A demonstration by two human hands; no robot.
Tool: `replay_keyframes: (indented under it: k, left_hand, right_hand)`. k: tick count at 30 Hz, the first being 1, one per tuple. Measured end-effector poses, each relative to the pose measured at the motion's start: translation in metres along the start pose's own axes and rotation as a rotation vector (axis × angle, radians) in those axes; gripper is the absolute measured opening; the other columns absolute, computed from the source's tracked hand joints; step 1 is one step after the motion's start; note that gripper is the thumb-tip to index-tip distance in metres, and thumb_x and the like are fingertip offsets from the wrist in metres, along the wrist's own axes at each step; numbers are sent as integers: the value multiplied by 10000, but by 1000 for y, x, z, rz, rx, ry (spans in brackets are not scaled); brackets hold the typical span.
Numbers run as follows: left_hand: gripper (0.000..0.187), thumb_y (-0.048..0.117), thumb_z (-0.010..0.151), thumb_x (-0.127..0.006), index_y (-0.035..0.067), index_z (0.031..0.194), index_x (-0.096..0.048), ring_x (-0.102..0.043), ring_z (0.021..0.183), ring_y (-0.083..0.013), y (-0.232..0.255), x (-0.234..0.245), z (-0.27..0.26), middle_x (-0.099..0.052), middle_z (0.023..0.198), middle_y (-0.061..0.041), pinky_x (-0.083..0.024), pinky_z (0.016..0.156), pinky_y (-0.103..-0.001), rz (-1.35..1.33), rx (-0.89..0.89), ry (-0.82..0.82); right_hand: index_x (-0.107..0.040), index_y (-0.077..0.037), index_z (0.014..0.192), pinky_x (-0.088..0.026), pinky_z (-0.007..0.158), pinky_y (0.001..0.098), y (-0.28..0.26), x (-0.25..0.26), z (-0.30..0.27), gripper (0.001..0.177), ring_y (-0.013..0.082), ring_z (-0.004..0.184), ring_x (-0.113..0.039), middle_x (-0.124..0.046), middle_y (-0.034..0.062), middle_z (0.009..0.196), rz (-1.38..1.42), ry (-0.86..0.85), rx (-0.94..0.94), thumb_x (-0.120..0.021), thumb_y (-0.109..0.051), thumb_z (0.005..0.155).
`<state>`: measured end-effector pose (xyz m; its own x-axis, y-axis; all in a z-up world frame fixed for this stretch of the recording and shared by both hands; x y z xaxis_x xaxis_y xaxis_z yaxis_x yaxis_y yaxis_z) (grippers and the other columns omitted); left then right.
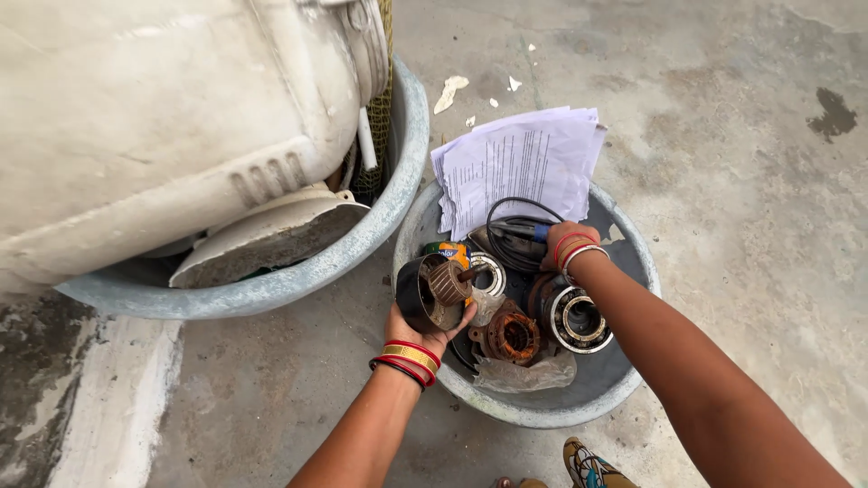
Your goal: Inspecting and organizing various motor components, fan rotors, and plastic containers in an outdoor setting.
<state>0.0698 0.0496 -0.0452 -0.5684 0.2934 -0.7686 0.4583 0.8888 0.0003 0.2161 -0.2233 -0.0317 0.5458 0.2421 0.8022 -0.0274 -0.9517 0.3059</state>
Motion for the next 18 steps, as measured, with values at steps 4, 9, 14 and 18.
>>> replay_keyframes:
  k: [4,9,14,18]
  left_hand:
    - [561,474,990,-451,83,1375,-571,-653,1159,-388,30,-49,-21,-633,1343,-173,-584,889,-625,178,-4,-84]
    - [603,512,997,-312,65,1322,-553,-661,1094,-414,46,-95,-47,-636,1266,-214,-589,798,-660,472,8,-220]
    - [548,449,1024,-351,39,1333,-541,-682,1101,-398,20,-104,-91,-648,1256,-212,-614,839,-636,459,16,-192]
    - [513,406,1017,-413,21,1312,-582,-686,1079,-379,-9,-74,-59,-660,1250,-200,-618,830,-615,337,41,-238]
  right_hand:
    - [-780,-156,1123,-566,932,446,-11,52,-41,465,312,1025,-715,-748,125,1073,96,-51,147,-839,-466,782]
    - [-814,-189,1093,-568,947,406,-29,153,-130,309,318,995,-741,-781,121,1060,236,125,376,-742,-337,830]
    - [-810,-207,1110,-568,949,397,-30,133,-151,301,294,1000,-745,-784,102,1074,225,53,319,-752,-304,831]
    - [-779,-189,1163,-585,910,408,-37,44,-105,309,295,1000,-755,-793,123,1078,220,-24,315,-721,-223,862]
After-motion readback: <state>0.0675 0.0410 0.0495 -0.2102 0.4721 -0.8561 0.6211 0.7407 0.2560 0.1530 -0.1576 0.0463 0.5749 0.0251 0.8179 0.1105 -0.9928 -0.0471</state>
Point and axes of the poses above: each hand's wrist, its own z-axis towards the middle knuckle, its own x-axis out of the back of the hand, y = z × x, the point moved 9 cm from there along z, towards the middle knuckle
